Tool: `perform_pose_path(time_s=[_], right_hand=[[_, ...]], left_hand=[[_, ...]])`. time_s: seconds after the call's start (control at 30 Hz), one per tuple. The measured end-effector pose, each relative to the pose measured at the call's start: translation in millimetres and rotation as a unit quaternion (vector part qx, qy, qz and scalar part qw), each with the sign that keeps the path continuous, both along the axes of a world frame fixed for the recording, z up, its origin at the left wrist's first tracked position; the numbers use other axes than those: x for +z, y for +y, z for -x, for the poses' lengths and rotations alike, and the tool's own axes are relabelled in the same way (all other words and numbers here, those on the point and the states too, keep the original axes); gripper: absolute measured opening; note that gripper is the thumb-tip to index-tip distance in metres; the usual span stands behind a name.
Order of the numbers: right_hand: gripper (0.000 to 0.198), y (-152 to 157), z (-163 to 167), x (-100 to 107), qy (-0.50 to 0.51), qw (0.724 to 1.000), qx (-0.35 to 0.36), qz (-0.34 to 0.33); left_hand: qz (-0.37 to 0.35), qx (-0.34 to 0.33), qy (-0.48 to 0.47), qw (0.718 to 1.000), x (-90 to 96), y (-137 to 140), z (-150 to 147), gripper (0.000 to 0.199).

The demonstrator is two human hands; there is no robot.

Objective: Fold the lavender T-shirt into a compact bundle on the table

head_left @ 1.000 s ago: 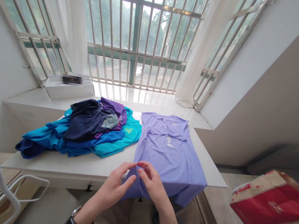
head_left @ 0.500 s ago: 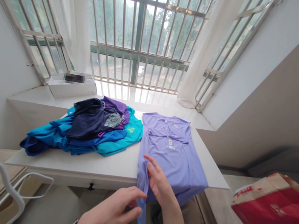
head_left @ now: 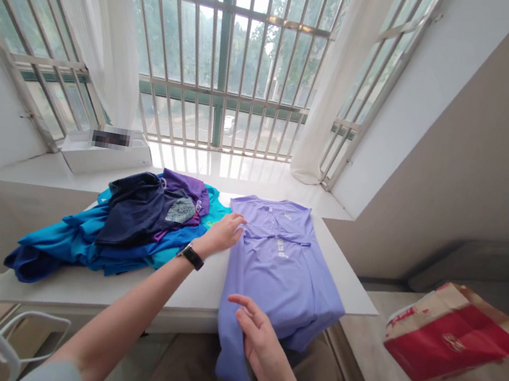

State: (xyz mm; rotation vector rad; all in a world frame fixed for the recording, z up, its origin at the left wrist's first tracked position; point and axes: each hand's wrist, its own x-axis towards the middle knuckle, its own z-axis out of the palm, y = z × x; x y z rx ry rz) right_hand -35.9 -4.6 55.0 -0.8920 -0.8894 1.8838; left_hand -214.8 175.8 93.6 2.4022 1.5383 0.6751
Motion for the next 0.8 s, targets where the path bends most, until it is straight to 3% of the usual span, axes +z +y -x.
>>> perform_pose_path(time_s=[0.03, 0.17, 0.27, 0.43, 0.57, 0.67, 0.8], right_hand=[[0.051, -2, 2, -3, -0.008, 1.0, -0.005, -0.006], [0.072, -6, 9, -17, -0.031, 0.997, -0.054, -0.048], [0.078, -7, 8, -26, -0.059, 0.994, -0.042, -0.081], [0.089, -8, 2, -43, -0.115, 0.99, 0.03, -0.076], [0.055, -8, 2, -58, -0.214, 0.971, 0.062, -0.083], [0.033, -5, 5, -63, -0.309, 0.945, 0.047, -0.093], [0.017, -1, 8, -63, -0.306, 0.943, 0.008, -0.13]], left_hand=[[0.019, 0.007, 0.056, 0.998, -1.6, 22, -6, 0.039], [0.044, 0.003, 0.105, 0.993, -11.7, 83, -33, 0.042], [0.064, 0.004, 0.127, 0.99, -29.6, 103, -50, 0.049], [0.073, 0.018, 0.145, 0.987, -60.7, 114, -61, 0.06], [0.068, 0.023, 0.15, 0.986, -68.0, 129, -59, 0.064], [0.062, 0.02, 0.151, 0.986, -69.0, 144, -57, 0.064], [0.055, 0.016, 0.145, 0.988, -70.3, 161, -56, 0.064]])
